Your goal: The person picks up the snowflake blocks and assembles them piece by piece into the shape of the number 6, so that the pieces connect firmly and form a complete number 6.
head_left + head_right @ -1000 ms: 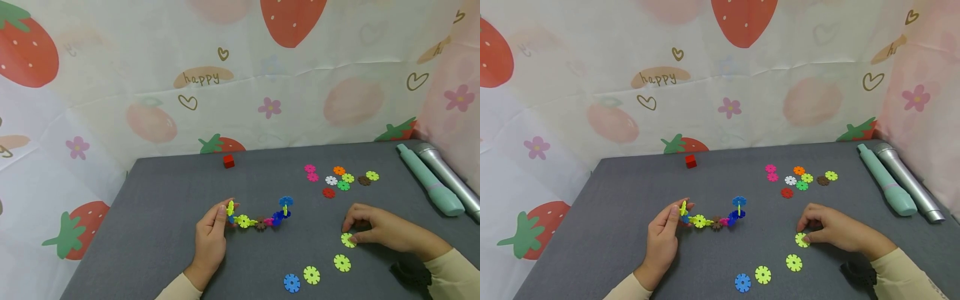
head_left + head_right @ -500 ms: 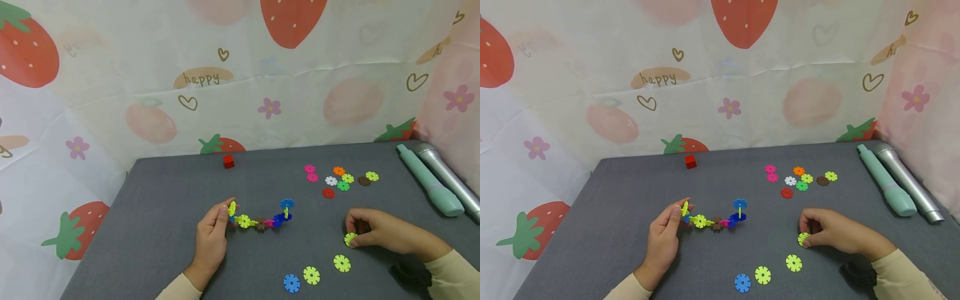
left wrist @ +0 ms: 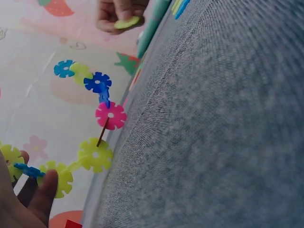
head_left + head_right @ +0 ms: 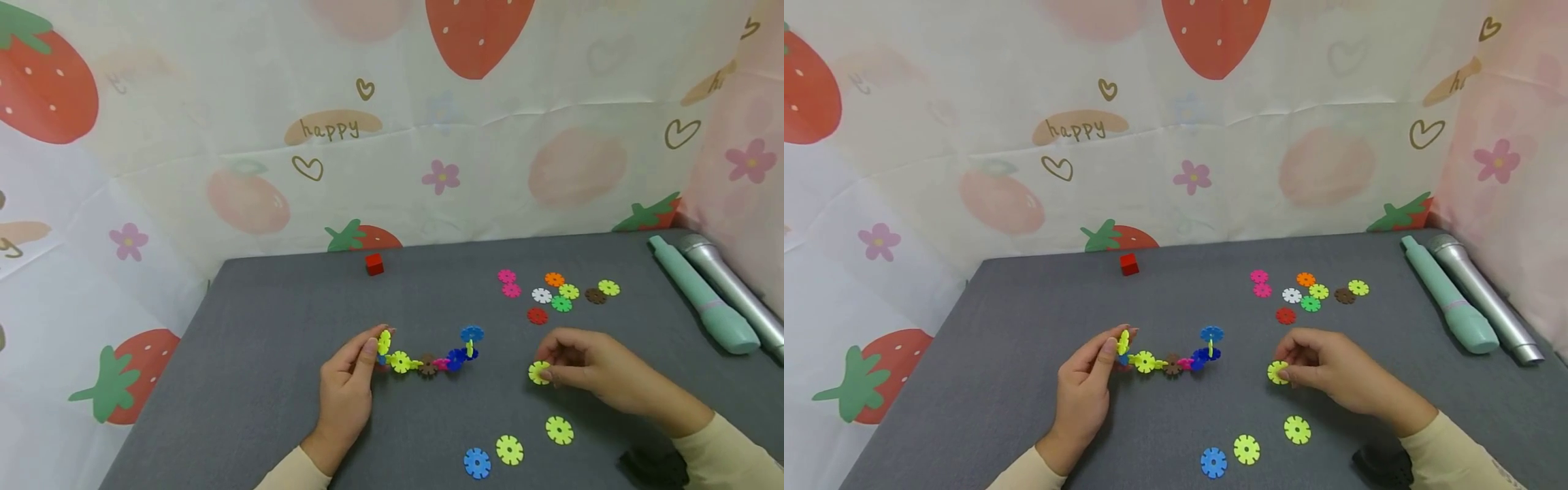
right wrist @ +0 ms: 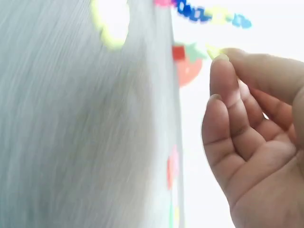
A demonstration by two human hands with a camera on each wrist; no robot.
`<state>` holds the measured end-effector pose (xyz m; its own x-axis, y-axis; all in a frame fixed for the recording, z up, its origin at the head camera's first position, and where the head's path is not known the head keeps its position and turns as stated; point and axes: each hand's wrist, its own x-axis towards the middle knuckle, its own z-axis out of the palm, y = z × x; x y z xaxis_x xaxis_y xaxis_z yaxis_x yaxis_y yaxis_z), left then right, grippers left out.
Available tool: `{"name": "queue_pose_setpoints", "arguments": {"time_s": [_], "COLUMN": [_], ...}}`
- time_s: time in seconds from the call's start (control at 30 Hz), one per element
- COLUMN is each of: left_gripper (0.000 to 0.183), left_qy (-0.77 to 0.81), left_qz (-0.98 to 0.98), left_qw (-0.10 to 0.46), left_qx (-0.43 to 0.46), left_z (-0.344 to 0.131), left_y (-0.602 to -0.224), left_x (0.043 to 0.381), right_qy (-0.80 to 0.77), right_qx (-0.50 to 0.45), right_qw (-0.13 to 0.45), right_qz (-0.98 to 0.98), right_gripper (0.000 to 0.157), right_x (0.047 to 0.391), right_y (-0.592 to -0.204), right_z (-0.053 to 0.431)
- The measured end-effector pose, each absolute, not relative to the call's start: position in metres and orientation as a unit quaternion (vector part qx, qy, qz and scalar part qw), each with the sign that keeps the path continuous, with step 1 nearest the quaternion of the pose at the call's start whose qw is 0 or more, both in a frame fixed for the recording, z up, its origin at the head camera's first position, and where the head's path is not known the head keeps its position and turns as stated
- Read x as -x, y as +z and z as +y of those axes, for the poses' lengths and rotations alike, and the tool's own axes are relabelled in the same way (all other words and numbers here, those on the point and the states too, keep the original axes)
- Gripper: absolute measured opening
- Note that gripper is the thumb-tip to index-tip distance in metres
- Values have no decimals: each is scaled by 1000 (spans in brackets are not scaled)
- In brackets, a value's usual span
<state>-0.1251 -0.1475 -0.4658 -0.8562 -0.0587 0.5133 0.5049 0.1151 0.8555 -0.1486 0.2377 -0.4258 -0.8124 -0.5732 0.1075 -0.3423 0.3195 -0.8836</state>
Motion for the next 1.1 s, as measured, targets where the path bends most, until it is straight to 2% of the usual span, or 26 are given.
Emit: {"name": "queue_pose_setpoints", "arguments": {"time_s": [0.3,0.53,0.83,1.1], "left_gripper": [30,47,46,44], "left_qy": [-641,-649,-641,-625], "left_qz": [-710,-701,-707,-714], "left_qw": [231,216,215,229], "left_qx": [178,200,208,217], "left_z": [-146,-147,-146,-145], "left_y": [-464,-467,-467,-466], "left_x": [124,125,124,123], "right_qy": [-559,-546,-522,-537], "right_qx": [340,357,327,337], "right_qw": [98,50,50,48], "right_qz": [749,756,786,772], "right_gripper": [5,15,9,12], "right_x": [140,146,159,167], "right_y": [-402,-394,-387,-387], "right_z": [189,147,108,88]}}
